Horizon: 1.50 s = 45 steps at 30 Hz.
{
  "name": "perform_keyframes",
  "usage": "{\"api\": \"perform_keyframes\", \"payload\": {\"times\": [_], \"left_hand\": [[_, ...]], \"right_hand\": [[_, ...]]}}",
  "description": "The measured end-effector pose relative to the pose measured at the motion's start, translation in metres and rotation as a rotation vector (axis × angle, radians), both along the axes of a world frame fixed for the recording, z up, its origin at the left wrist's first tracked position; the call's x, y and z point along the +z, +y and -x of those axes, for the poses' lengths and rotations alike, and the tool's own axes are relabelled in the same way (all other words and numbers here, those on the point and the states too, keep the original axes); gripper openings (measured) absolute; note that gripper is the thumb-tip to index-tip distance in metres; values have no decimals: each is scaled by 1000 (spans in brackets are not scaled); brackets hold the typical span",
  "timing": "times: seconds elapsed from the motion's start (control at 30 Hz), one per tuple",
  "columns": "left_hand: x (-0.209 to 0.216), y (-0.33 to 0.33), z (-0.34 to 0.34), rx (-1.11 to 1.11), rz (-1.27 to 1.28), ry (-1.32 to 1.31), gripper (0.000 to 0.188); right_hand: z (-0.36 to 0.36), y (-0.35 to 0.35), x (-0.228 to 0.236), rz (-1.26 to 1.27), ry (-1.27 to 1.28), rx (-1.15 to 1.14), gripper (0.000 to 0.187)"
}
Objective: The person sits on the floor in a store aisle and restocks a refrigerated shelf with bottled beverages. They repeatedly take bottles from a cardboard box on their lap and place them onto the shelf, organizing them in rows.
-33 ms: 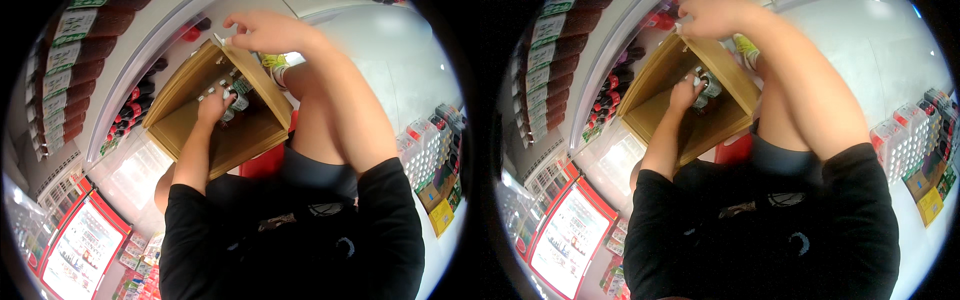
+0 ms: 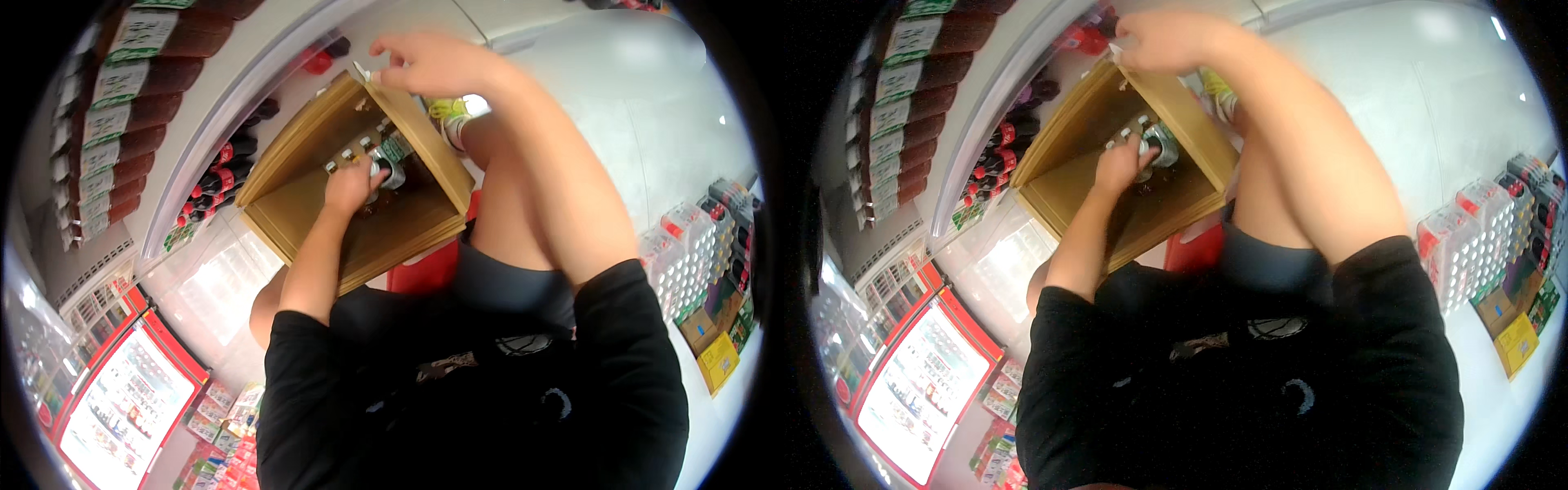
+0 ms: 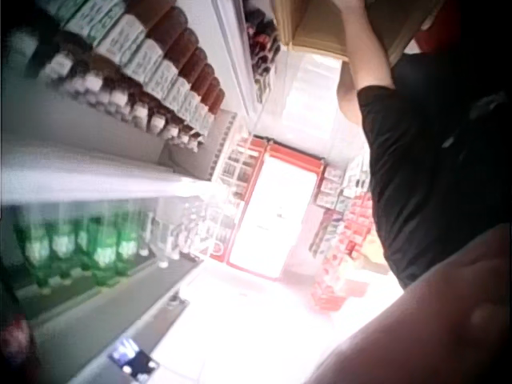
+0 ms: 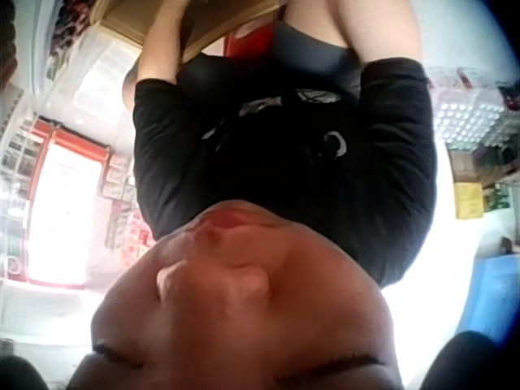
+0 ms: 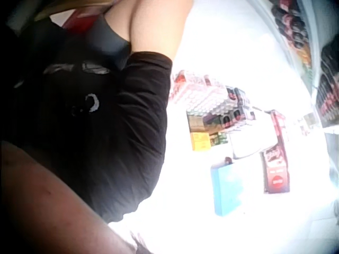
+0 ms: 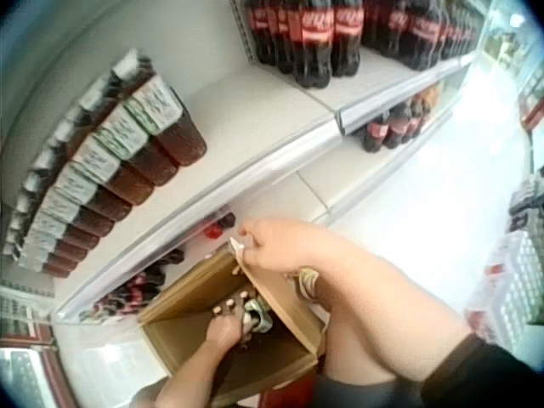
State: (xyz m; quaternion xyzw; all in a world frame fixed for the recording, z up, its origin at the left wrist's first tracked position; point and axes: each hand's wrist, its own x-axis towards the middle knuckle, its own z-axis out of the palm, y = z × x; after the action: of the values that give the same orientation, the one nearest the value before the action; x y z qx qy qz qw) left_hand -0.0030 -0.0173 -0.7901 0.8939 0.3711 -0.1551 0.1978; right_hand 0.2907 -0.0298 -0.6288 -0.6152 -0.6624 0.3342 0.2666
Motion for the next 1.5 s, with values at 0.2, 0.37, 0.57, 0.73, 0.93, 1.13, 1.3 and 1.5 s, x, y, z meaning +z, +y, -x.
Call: {"api": "perform_keyframes", "payload": {"times": [0.2, 0.37, 0.57, 0.73, 0.93, 1.13, 1.3, 1.5], "left_hand": [[76, -26, 26, -76, -270, -76, 45], [191, -45, 37, 50, -324, -117, 43], [299, -63, 32, 129, -374, -176, 47], [356, -85, 26, 121, -399, -240, 47], [396, -93, 20, 131, -447, -369, 43], [441, -84, -3, 91, -657, -490, 34], [444, -75, -28, 86, -663, -519, 33], [422, -59, -51, -74, -722, -472, 34]], "right_hand": [[0, -8, -18, 3, -33, 3, 52], [36, -32, 24, 41, 117, 41, 47], [80, -64, 50, -218, 173, 532, 97], [120, -90, 54, -201, 370, 374, 78], [102, -80, 30, 30, 723, 543, 77], [93, -74, 5, 423, 1346, 574, 90], [99, -78, 16, 449, 1700, 529, 89], [81, -72, 23, 285, 1638, 382, 81]]}}
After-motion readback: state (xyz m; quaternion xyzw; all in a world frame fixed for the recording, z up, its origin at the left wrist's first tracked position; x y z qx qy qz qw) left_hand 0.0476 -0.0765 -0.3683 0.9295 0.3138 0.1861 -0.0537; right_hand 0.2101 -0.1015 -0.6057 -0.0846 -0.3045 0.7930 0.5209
